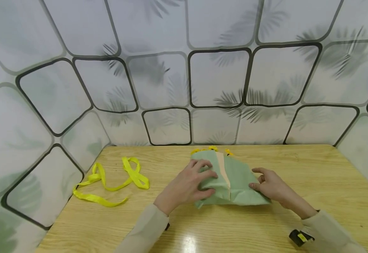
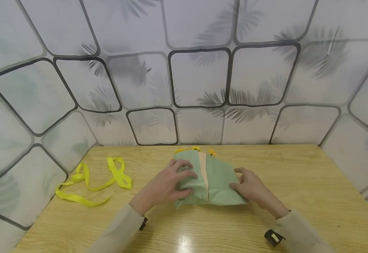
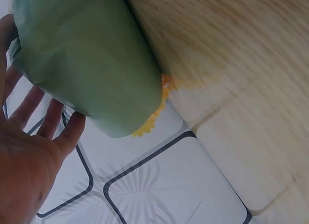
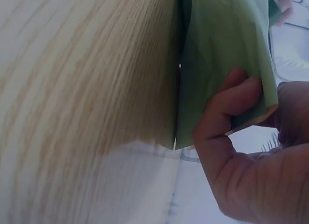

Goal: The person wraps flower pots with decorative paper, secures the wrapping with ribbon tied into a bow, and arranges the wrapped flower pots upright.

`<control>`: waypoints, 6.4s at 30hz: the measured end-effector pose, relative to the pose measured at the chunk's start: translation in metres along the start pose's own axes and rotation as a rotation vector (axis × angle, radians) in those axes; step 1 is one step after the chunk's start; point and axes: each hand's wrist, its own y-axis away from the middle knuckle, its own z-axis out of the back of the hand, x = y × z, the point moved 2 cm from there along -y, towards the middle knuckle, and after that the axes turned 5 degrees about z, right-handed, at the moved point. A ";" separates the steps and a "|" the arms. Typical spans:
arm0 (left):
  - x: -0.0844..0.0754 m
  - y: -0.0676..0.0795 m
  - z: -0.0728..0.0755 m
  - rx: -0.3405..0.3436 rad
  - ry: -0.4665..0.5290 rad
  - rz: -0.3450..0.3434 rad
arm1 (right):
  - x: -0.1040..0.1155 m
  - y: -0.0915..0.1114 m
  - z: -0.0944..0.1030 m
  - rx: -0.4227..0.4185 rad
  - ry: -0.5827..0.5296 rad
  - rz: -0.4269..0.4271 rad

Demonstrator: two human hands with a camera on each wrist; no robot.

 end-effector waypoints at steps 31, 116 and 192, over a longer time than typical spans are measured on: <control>-0.001 -0.003 -0.008 0.029 -0.157 -0.042 | 0.008 0.002 -0.009 0.019 -0.205 0.070; -0.009 -0.005 -0.011 -0.055 -0.042 0.005 | 0.064 0.005 -0.003 -0.308 -0.466 -0.010; 0.028 -0.012 0.010 0.046 0.836 0.823 | 0.108 0.009 -0.080 -0.241 -0.180 0.314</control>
